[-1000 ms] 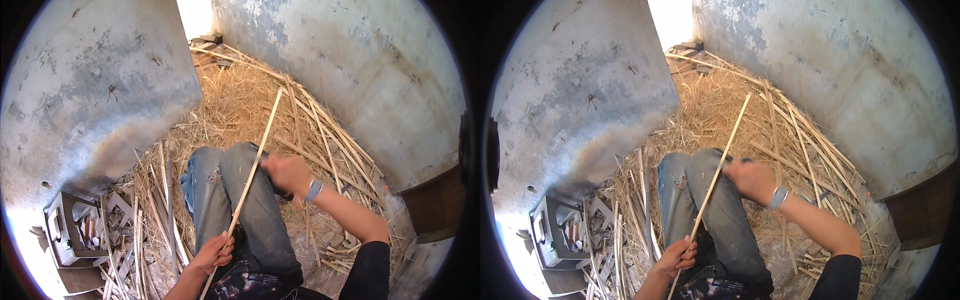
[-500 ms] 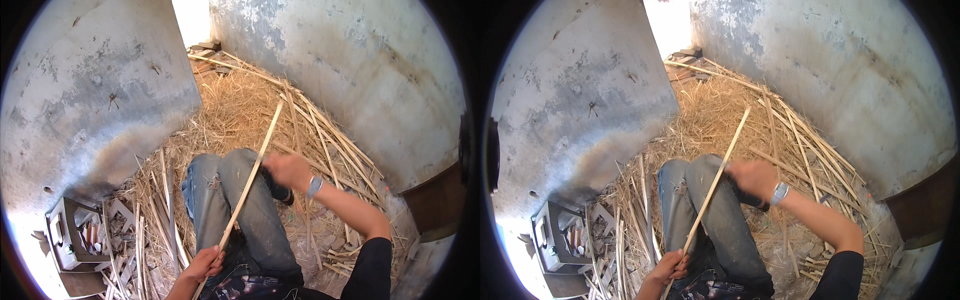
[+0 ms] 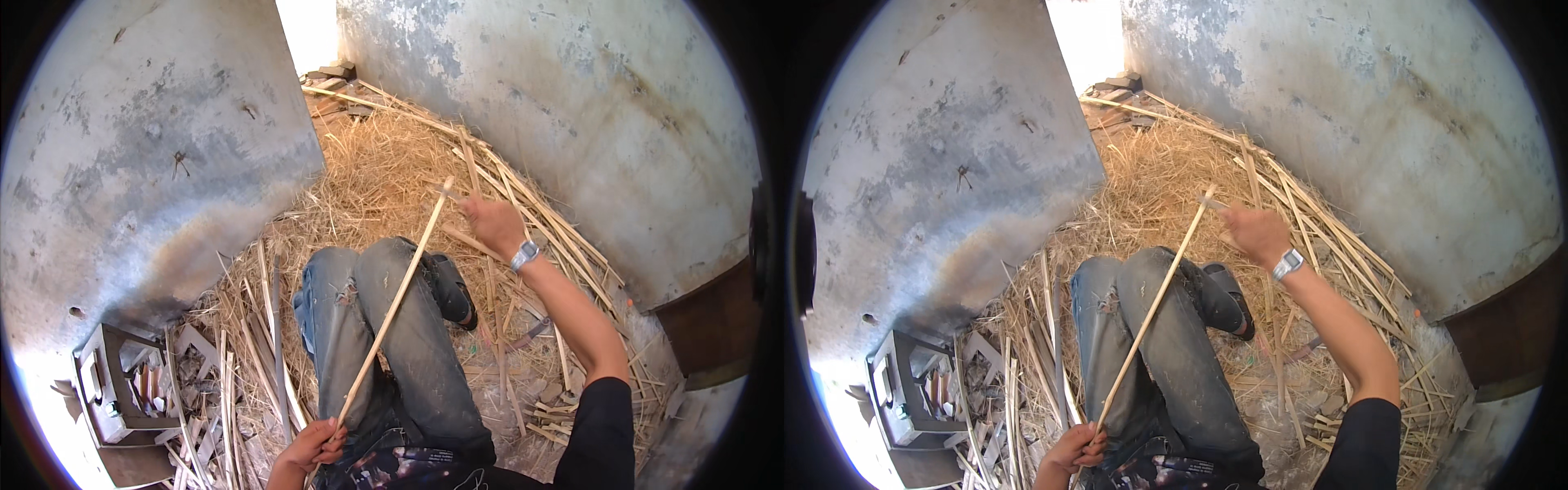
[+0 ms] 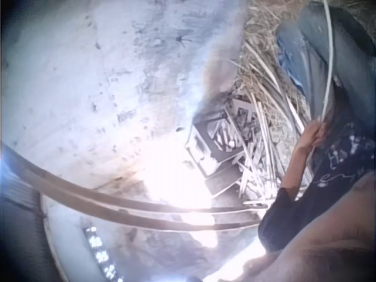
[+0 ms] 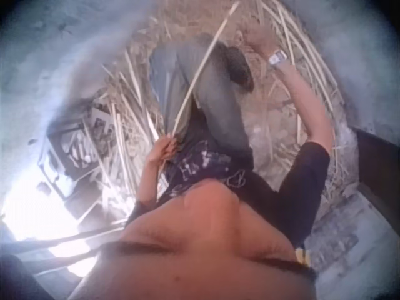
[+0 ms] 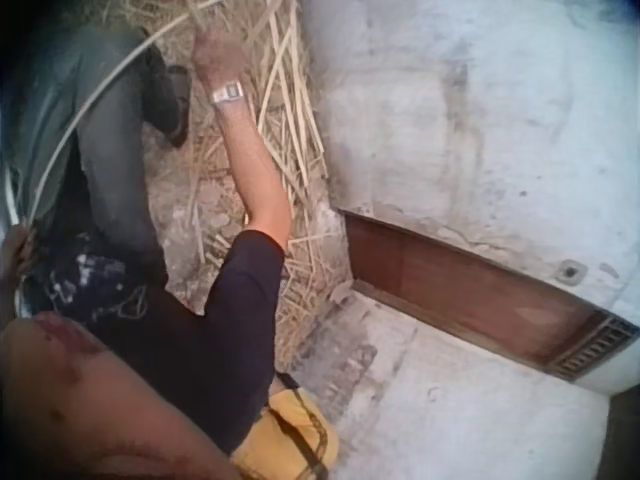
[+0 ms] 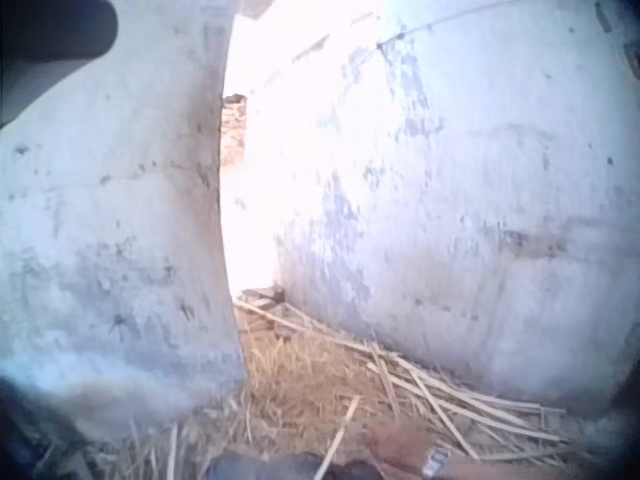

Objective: The person carves and shapes a wooden stick by scraping along its length with a knife.

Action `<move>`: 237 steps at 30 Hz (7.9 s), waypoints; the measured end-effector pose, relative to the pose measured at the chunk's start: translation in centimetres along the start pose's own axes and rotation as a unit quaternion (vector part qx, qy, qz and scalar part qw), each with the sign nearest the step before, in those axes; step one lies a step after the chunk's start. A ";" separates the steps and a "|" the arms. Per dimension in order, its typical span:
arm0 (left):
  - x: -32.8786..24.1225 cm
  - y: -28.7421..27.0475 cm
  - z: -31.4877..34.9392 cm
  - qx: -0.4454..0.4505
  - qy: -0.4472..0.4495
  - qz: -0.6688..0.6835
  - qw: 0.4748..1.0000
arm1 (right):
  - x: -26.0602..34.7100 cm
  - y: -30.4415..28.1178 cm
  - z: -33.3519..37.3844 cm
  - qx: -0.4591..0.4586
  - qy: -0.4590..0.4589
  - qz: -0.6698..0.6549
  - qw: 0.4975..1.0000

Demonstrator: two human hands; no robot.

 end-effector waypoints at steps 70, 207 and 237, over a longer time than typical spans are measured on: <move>-9.6 9.9 -11.7 0.011 0.116 -0.062 0.991 | 14.8 -0.9 10.2 0.053 0.014 -0.375 0.926; -8.1 8.7 -5.6 -0.238 0.388 -0.616 0.643 | 13.0 -2.0 9.9 -0.011 -0.105 -0.258 0.960; -8.6 9.2 -6.6 -0.215 0.427 -0.553 0.682 | 8.5 -0.8 8.1 -0.056 0.049 -0.356 0.931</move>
Point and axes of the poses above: each hand's wrist, its own z-axis away from the middle knuckle, its own y-axis out of the palm, x = y × z, the point moved 6 cm from there along -z, towards the middle knuckle, and after that the axes turned 3 degrees about y, right-handed, at the moved point
